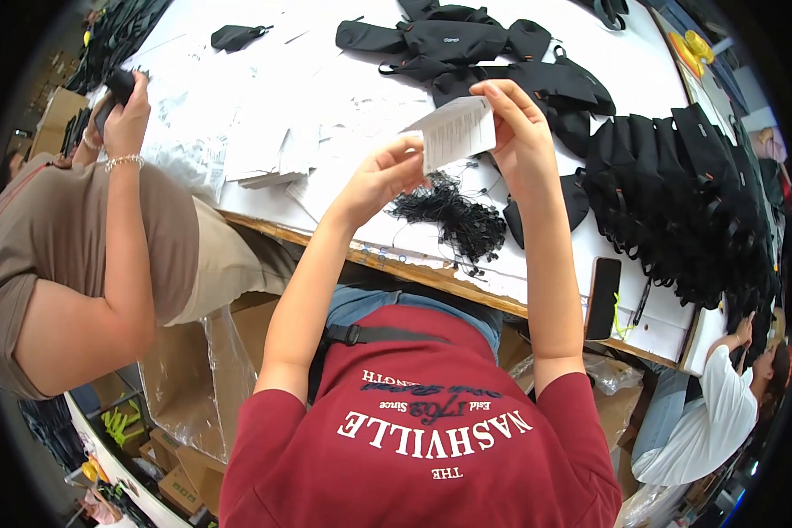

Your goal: Assembling small black zippered bags with tags and strings.

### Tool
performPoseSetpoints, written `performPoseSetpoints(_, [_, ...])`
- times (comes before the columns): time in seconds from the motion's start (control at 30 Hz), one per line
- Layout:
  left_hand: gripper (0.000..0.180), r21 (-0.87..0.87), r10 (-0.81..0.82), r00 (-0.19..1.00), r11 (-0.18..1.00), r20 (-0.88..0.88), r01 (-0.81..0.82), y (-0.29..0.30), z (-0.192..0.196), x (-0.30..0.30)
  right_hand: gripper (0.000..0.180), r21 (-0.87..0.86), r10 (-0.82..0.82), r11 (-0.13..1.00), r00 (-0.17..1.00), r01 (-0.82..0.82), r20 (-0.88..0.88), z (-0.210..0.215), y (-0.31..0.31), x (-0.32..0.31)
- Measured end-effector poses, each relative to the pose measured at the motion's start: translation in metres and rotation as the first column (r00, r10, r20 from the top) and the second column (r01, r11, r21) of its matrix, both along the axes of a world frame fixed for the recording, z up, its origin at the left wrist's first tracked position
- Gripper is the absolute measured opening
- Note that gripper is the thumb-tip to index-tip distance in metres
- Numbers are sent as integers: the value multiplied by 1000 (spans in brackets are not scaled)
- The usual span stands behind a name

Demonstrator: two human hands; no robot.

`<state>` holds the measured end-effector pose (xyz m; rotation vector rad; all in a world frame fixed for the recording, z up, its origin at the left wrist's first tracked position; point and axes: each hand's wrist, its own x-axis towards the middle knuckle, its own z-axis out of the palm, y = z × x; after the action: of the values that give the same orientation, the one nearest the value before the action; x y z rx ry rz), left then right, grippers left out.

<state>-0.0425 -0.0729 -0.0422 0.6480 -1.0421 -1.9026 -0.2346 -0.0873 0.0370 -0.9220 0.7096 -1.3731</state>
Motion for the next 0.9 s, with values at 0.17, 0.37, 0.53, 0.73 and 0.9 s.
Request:
performPoseSetpoints(0.17, [17,-137,-25,965,989,263,62,-26,-15,-13,17,43,-149,988,989,148,21,2,32,-42])
performPoseSetpoints(0.37, [18,-629,457,804,765,381,-137,-97,-32,-103,13,95,-308,942,941,323,-141,-13,104,-101])
performPoseSetpoints(0.53, [41,-855,769,376,453,517,252,-143,-15,-193,13,221,-298,917,938,333,-175,-31,145,-105])
performPoseSetpoints(0.73, [23,-836,691,480,504,541,216,-169,-12,-214,13,221,-348,901,926,373,-144,-33,165,-110])
performPoseSetpoints(0.9, [16,-821,311,838,512,449,250,-143,92,-169,12,210,-318,906,918,368,-238,-23,167,-120])
